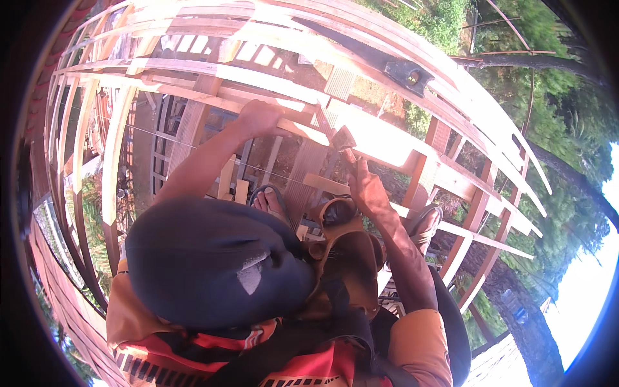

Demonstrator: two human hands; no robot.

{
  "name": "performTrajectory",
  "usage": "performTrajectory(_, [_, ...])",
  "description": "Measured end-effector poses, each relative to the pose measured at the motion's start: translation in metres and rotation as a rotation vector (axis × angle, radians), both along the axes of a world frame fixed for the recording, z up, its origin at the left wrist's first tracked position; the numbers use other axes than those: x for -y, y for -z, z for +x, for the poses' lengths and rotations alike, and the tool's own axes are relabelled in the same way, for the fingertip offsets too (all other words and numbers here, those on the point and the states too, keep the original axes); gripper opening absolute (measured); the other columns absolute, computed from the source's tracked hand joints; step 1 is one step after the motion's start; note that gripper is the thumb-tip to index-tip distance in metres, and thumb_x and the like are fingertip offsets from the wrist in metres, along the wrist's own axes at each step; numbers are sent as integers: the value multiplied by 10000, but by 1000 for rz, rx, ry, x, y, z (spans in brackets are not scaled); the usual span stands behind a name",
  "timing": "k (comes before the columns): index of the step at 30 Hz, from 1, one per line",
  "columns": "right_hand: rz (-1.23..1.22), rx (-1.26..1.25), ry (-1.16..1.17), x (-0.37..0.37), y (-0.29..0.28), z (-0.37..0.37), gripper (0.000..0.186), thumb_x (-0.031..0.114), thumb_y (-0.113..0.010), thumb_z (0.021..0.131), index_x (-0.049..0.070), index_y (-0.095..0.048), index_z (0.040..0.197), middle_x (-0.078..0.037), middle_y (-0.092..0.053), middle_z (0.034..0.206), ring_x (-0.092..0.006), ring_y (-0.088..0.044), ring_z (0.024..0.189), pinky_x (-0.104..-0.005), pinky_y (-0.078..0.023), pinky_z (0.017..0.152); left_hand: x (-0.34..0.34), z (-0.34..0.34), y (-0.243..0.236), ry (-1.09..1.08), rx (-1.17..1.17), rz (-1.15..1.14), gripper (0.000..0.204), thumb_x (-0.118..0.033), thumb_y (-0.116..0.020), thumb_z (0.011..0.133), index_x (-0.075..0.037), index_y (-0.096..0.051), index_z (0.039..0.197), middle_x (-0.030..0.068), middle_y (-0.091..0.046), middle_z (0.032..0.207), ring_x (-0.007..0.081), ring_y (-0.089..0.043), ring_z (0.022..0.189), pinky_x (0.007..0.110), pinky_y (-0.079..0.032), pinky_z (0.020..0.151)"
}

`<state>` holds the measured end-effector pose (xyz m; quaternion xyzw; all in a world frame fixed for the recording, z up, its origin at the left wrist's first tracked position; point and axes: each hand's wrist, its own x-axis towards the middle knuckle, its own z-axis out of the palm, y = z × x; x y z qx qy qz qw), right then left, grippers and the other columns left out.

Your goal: The person installs wooden roof tiles by positioning them on the wooden frame and securing them with nails using a hammer. The person also marks a tile with a pencil and cuts it to size using a hand saw.

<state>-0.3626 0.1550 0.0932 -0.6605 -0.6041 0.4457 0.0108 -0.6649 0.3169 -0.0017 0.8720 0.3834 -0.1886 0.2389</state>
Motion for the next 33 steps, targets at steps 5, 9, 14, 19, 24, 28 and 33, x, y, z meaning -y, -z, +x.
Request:
performTrajectory(5, [350,-100,154,-26,-46,-22,309,188,-567,1020,-12,-443,1220,-167,-643,686,-319,-649,616,-414,-509,600,6,-7,-1,4,-53,-20,719,-748,-639,773,-81,-735,1025,158,-726,940,310,-704,992,450,-544,873])
performTrajectory(9, [381,-201,341,-49,-85,-6,278,276,-537,1057,10,-465,1095,-11,-542,585,-90,-510,506,-277,-421,488,-19,4,-32,-10,-66,-266,635,-653,-667,823,-40,-736,977,153,-704,816,287,-698,864,417,-541,801])
performTrajectory(14, [279,-212,402,-42,-73,17,301,293,-558,1049,12,-456,1021,-17,-533,583,-99,-496,485,-271,-419,478,-34,-17,5,-2,323,-466,747,-737,-677,782,-68,-763,1103,183,-748,992,334,-709,927,443,-556,827])
performTrajectory(19, [124,-214,461,-27,-62,14,357,320,-580,1039,-17,-470,1087,-13,-542,621,-97,-515,501,-261,-450,487,-27,-39,-54,-47,57,-434,820,-800,-659,744,-62,-759,1087,184,-743,970,354,-707,926,481,-549,832])
performTrajectory(24, [85,-184,267,-10,-27,18,391,352,-569,1042,16,-480,1220,-41,-572,674,-112,-546,555,-299,-463,513,22,-68,-46,-18,-67,-134,784,-806,-612,755,-36,-720,856,177,-690,798,370,-694,834,501,-526,750])
performTrajectory(28, [174,-137,99,-5,-12,17,392,309,-584,1035,32,-485,1294,-152,-632,735,-239,-633,637,-374,-504,624,48,-68,-50,-31,-5,13,825,-840,-577,738,-34,-715,848,156,-683,721,373,-704,791,465,-547,710])
performTrajectory(33, [100,-137,-51,-16,-24,-17,533,240,-731,923,33,-485,1348,-197,-693,875,-346,-702,811,-422,-539,765,60,-65,-68,-43,-85,-164,855,-852,-549,746,-14,-720,757,180,-676,681,378,-702,708,459,-553,632])
